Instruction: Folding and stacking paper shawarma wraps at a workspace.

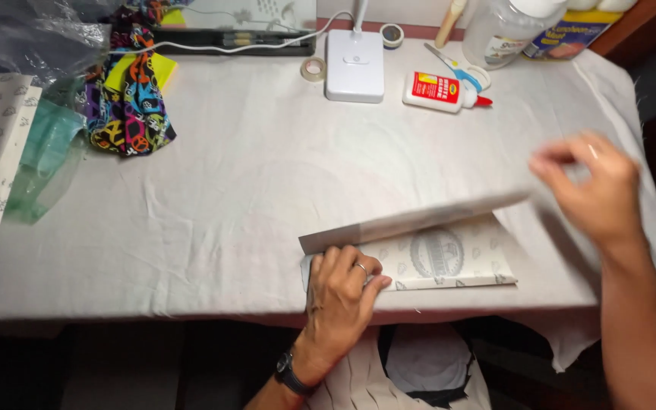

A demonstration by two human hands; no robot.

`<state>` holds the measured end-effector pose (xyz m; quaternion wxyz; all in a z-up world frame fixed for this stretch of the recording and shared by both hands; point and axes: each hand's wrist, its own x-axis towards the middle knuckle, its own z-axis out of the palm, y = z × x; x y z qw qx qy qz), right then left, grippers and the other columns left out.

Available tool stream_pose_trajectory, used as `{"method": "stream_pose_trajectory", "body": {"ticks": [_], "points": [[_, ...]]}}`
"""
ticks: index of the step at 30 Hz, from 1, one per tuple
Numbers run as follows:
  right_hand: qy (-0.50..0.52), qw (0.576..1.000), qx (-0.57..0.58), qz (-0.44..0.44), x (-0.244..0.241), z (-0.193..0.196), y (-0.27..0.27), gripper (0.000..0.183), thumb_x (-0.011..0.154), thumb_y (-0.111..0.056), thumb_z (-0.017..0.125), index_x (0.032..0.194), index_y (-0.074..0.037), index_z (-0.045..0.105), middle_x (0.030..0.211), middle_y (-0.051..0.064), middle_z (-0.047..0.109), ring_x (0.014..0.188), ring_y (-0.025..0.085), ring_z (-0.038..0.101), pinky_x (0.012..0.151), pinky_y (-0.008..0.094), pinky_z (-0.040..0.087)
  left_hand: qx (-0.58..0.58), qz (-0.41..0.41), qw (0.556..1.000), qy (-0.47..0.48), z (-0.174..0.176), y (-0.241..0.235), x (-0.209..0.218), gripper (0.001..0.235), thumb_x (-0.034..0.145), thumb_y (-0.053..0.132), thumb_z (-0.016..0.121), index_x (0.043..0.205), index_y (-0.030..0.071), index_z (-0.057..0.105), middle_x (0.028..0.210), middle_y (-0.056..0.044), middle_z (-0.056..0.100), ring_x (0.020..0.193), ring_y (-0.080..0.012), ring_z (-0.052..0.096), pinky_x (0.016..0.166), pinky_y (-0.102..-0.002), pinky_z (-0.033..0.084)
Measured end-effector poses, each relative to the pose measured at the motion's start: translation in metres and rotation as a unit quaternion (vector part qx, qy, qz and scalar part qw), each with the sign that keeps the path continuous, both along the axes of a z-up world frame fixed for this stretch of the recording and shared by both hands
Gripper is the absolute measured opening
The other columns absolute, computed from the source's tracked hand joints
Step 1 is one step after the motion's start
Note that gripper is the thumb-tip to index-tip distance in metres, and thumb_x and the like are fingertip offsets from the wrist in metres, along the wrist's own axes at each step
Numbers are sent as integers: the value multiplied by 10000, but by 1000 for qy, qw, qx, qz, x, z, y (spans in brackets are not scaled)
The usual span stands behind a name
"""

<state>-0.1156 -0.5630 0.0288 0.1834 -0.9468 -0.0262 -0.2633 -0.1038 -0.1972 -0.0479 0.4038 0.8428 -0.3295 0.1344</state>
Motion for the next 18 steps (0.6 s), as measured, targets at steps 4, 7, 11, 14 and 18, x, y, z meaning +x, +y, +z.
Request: {"method": "stream_pose_trajectory", "body": {"ticks": [4,7,11,14,18], "points": [[38,991,-40,121,154,28,32,327,1018,-60,722,1336,14,704,1255,168,649,1015,272,613,926,372,478,-10,7,1000,-9,2,0,0,168,868,205,808,884,105,673,855,-31,600,770,-252,506,690,-405,349],[100,973,-101,181,235,38,65,449,979,-7,598,1428,-16,598,1346,219,591,1250,382,532,1075,477,372,-18,25,999,-8,0,-3,-1,193,843,211,834,859,108,672,848,-21,606,764,-249,516,689,-402,352],[338,939,-57,22,266,49,101,570,1062,-96,469,1610,-218,367,1461,203,366,1295,432,450,1027,558,399,-23,16,999,16,3,0,-4,188,845,192,831,859,97,670,861,-28,615,762,-254,525,691,-406,374],[332,941,-58,28,293,28,83,520,1049,-191,562,1556,-250,462,1437,177,404,1299,414,447,1081,563,351,-24,8,1000,13,5,0,1,204,842,184,837,840,93,655,852,-25,607,745,-252,525,678,-404,377],[182,971,-93,128,326,-44,20,340,921,-69,764,1249,-129,701,1195,232,558,1152,468,532,1002,515,405,-15,10,1000,8,-1,-2,1,240,815,230,858,856,113,652,863,-24,600,762,-270,525,693,-419,363]]}}
